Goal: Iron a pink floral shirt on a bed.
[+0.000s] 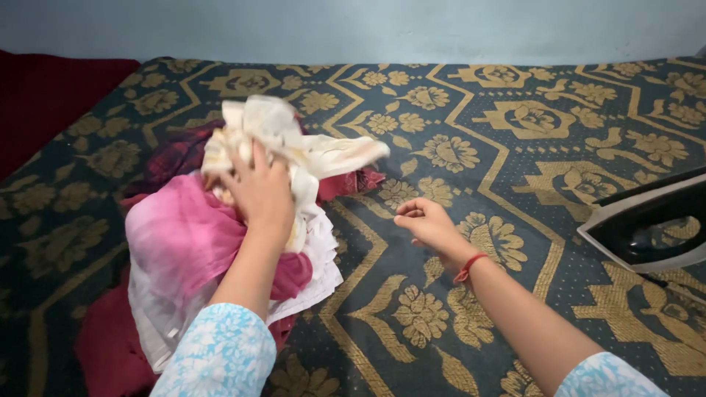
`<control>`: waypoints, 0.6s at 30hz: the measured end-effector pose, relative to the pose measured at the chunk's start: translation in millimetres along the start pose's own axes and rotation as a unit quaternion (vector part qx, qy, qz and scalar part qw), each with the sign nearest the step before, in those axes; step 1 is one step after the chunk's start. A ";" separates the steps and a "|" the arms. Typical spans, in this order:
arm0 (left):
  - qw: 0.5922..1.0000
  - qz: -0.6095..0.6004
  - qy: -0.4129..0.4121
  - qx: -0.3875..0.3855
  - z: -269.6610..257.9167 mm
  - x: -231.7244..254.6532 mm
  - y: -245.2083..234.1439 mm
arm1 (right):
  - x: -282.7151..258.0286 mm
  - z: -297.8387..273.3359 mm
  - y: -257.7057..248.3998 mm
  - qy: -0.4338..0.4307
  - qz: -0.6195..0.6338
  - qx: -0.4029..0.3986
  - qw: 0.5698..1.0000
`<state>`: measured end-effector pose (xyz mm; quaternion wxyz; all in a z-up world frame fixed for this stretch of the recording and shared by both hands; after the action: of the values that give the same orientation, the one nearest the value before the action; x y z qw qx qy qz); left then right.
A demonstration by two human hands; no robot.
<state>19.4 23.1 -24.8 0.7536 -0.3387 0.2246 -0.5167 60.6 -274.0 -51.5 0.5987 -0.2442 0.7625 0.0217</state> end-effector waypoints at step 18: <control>0.890 -0.250 0.255 -0.283 -13.2 97.0 -3.5 | 1.0 4.6 6.4 -0.031 -0.023 -0.023 0.999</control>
<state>43.5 -71.7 -29.9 0.3884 -0.4392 0.4541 -0.6708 62.0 -267.2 -55.4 0.6168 -0.2747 0.7369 0.0331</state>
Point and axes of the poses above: each hand's wrist, its own z-axis towards the middle knuckle, its own y-axis out of the palm, x = y × z, the point moved 1 cm from there along z, towards the middle knuckle, and after that the axes turned 3 degrees about -x, right-handed, at the moved point
